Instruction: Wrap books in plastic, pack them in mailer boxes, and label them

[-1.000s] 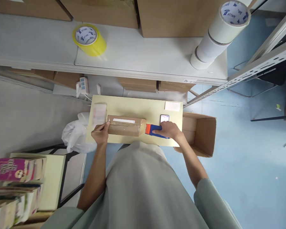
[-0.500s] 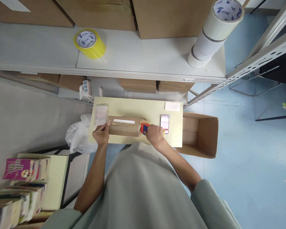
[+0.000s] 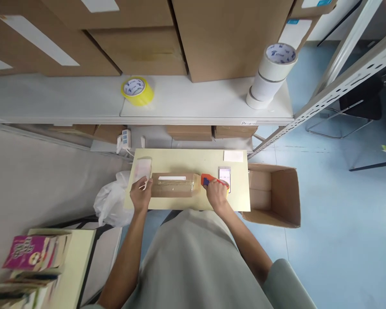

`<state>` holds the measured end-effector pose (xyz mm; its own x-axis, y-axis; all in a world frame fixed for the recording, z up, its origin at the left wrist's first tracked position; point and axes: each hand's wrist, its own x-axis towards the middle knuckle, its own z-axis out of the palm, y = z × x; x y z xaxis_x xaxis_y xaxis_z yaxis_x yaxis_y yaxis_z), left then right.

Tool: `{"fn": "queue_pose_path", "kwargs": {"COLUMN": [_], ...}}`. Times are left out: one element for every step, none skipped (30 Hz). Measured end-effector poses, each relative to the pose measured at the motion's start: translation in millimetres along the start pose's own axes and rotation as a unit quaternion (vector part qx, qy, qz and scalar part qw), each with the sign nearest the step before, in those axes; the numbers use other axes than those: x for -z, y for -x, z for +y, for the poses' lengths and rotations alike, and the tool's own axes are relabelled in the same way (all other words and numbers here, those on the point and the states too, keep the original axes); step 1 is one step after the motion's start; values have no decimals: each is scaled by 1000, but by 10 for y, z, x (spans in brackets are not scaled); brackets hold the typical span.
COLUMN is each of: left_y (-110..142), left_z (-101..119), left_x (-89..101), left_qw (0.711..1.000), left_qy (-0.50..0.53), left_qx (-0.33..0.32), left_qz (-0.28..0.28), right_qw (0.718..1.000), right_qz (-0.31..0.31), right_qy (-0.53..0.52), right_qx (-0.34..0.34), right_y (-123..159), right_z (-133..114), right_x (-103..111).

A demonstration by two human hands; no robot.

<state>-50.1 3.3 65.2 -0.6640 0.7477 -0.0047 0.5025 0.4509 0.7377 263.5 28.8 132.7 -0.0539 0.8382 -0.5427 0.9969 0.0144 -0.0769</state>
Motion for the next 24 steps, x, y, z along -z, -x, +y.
{"fn": "queue_pose_path", "kwargs": {"left_y": [-45, -94, -146, -198, -251, -302, -351, -398, -444, -487, -527, -565, -599, -630, -658, -682, -705, -726, -747, -768, -790, -813, -837, -862], "left_z": [96, 217, 363, 531, 716, 914, 1117, 1320, 1517, 1704, 1877, 2033, 2172, 2290, 2389, 2467, 2526, 2565, 2587, 2592, 2584, 2565, 2535, 2497], "left_x": [-12, -27, -45, -62, -76, -83, -83, -74, -57, -31, 0, 35, 74, 114, 156, 201, 248, 298, 350, 403, 456, 508, 558, 603], "left_qw": [999, 998, 995, 990, 984, 979, 972, 963, 954, 945, 936, 927, 919, 911, 903, 896, 889, 882, 876, 872, 869, 868, 867, 867], "left_qy": [20, 41, 64, 85, 108, 134, 159, 183, 203, 215, 223, 229, 234, 242, 252, 262, 271, 277, 282, 284, 284, 283, 282, 281], "left_qx": [-25, -54, -81, -109, -132, -145, -160, -178, -199, -222, -247, -270, -290, -306, -321, -333, -346, -358, -369, -379, -386, -390, -393, -394], "left_qz": [0, -6, -17, -31, -46, -57, -69, -82, -92, -106, -116, -123, -129, -132, -133, -133, -132, -130, -128, -125, -122, -120, -118, -118], "right_qw": [1000, 998, 996, 993, 990, 986, 982, 979, 975, 972, 969, 966, 962, 958, 954, 950, 946, 944, 943, 943, 943, 943, 943, 944], "right_qz": [24, 52, 80, 105, 130, 153, 174, 194, 210, 224, 237, 250, 263, 277, 291, 302, 312, 318, 320, 321, 323, 324, 325, 324], "right_qy": [-12, -27, -37, -45, -52, -59, -64, -68, -70, -70, -67, -61, -54, -45, -36, -27, -19, -11, -4, 2, 7, 10, 13, 15], "right_qx": [-6, -11, -17, -21, -24, -23, -18, -9, 1, 13, 24, 33, 42, 52, 64, 75, 86, 92, 92, 89, 81, 73, 66, 62], "right_y": [-13, -24, -30, -29, -21, -7, 10, 24, 30, 25, 4, -35, -91, -163, -246, -338, -434, -530, -624, -713, -796, -874, -945, -1008], "right_z": [15, 20, 13, -7, -40, -85, -140, -203, -272, -343, -413, -480, -542, -596, -642, -681, -714, -742, -768, -792, -815, -837, -859, -879], "right_x": [107, 235, 382, 543, 713, 885, 1055, 1217, 1370, 1509, 1634, 1745, 1843, 1928, 2002, 2067, 2123, 2171, 2212, 2245, 2270, 2289, 2300, 2307]}}
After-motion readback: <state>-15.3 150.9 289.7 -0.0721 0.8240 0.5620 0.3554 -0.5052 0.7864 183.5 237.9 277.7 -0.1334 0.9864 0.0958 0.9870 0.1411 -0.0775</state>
